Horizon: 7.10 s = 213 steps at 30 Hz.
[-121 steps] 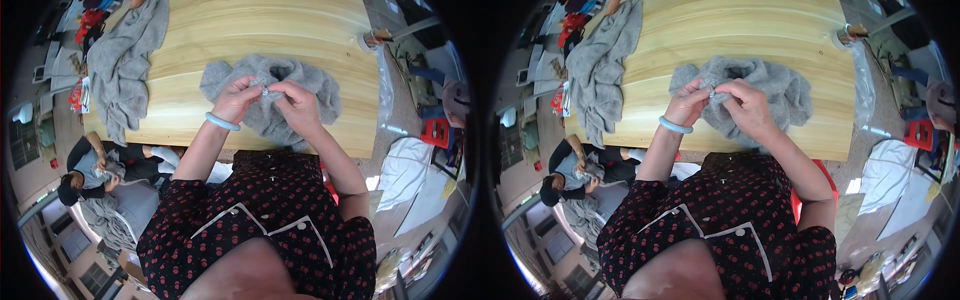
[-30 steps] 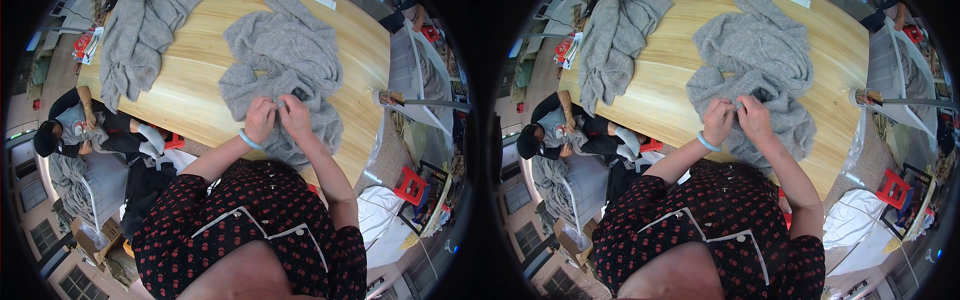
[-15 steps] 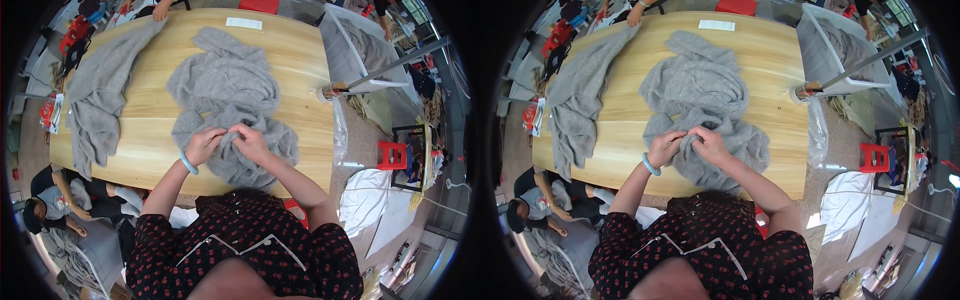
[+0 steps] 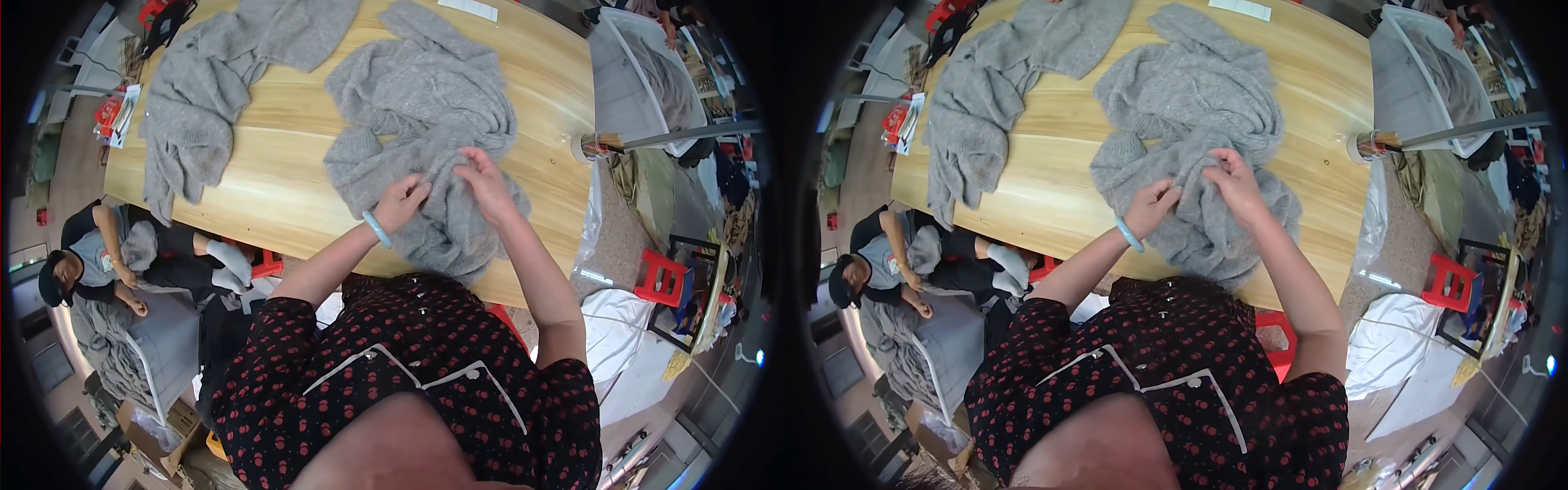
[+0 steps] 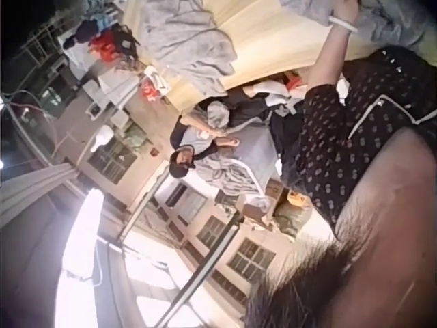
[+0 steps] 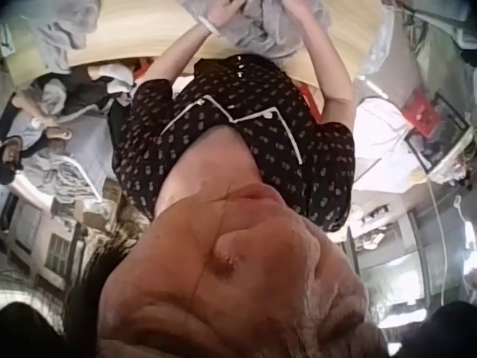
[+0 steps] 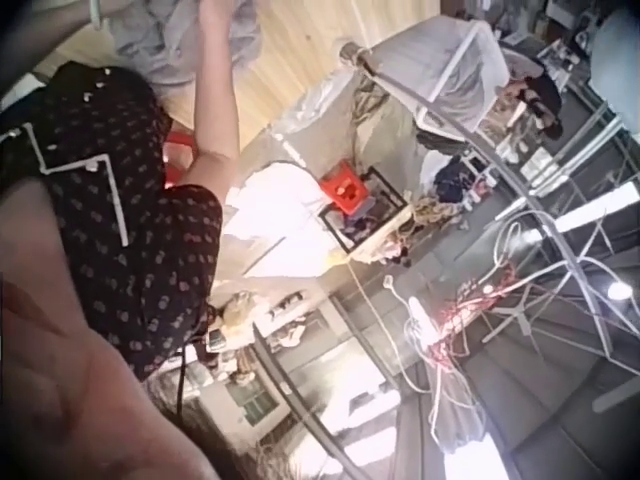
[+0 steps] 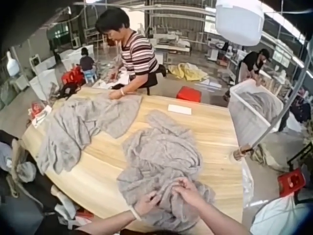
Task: Inspecting and removing loose fibers from fuzzy grey garments on a wooden work table.
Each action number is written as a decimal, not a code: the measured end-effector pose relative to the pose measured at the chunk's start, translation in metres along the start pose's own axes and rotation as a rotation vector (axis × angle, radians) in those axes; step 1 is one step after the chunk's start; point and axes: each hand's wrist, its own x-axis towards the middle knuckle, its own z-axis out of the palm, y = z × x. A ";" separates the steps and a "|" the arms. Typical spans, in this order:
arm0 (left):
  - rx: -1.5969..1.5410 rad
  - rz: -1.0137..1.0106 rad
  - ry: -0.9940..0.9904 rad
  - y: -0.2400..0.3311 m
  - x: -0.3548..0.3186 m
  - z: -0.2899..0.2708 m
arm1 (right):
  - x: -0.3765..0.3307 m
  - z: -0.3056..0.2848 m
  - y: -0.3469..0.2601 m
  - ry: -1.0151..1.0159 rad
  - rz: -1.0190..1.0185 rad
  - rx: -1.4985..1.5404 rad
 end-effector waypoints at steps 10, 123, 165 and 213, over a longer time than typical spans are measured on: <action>-0.047 0.160 0.433 0.058 0.008 -0.028 | -0.015 0.006 -0.046 -0.288 0.520 0.379; -0.734 -0.335 -0.169 0.077 -0.035 -0.049 | -0.054 0.046 -0.063 -0.120 -0.046 -0.510; -0.221 -0.265 -0.446 0.064 -0.073 -0.079 | -0.042 0.042 -0.064 -0.431 0.083 -0.314; -0.767 -0.137 -0.193 0.117 -0.055 -0.059 | -0.094 0.060 -0.103 -0.230 -0.373 -0.287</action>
